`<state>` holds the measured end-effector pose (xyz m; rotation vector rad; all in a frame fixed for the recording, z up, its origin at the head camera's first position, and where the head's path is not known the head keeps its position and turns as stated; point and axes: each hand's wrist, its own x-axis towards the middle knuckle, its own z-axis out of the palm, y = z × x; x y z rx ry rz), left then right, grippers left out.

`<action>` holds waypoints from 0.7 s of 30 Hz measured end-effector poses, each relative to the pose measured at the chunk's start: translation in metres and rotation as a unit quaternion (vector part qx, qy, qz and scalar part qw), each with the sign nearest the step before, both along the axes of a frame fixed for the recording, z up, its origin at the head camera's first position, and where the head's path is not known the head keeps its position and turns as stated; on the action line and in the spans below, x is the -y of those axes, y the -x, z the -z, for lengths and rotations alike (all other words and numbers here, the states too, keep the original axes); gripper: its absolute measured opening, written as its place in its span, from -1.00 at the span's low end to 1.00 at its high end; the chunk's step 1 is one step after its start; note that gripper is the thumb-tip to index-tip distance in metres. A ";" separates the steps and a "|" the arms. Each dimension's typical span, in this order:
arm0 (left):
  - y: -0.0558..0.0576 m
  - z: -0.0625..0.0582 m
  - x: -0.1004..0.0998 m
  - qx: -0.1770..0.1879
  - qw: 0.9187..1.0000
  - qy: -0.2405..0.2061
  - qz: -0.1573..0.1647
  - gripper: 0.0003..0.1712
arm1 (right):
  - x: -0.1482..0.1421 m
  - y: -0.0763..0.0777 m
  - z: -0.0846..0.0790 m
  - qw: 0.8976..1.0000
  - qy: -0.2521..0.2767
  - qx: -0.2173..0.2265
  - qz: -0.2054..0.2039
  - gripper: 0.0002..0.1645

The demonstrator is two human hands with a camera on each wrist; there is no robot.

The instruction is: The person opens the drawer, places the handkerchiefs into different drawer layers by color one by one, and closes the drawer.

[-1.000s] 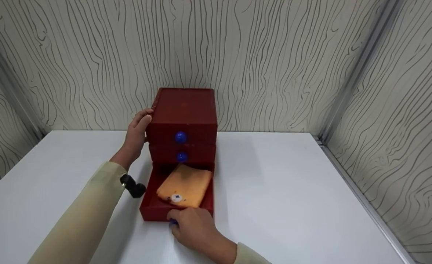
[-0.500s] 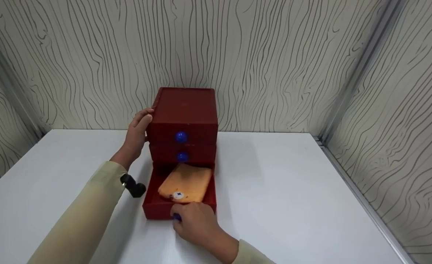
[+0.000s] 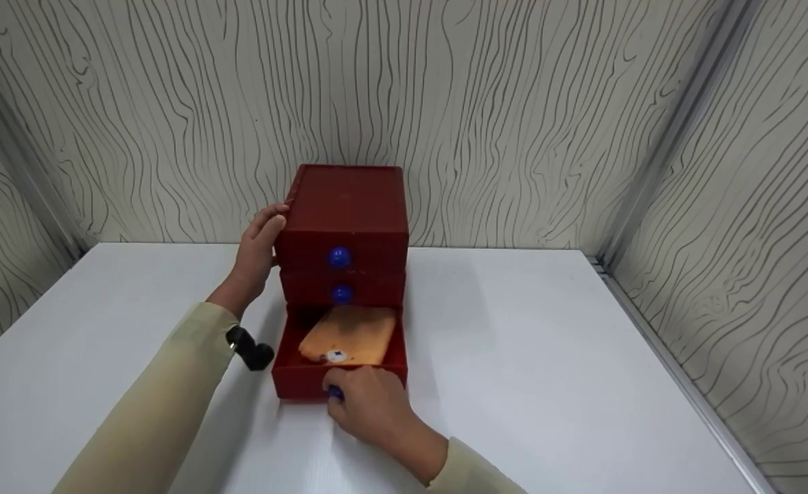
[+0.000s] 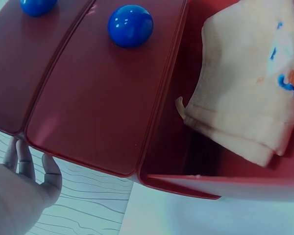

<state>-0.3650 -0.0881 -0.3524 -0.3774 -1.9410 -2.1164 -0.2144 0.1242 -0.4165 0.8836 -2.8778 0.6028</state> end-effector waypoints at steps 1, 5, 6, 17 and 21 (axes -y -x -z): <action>0.000 0.000 0.000 0.000 1.000 0.000 0.000 -0.64 | 0.000 0.001 0.000 1.000 0.000 -0.003 0.001 -0.85; -0.001 0.000 0.001 -0.001 1.000 -0.001 0.001 -0.63 | 0.000 0.005 -0.001 1.000 0.001 -0.006 0.004 -0.85; 0.000 0.000 0.000 -0.002 1.000 -0.001 0.001 -0.63 | 0.001 0.005 -0.001 1.000 0.001 -0.007 0.006 -0.85; 0.001 0.001 0.000 -0.003 1.000 -0.004 0.008 -0.62 | 0.004 0.019 -0.003 1.000 0.004 -0.026 0.013 -0.85; 0.001 0.001 0.001 -0.006 1.000 -0.004 0.007 -0.62 | 0.006 0.024 -0.003 0.999 0.005 -0.038 0.009 -0.85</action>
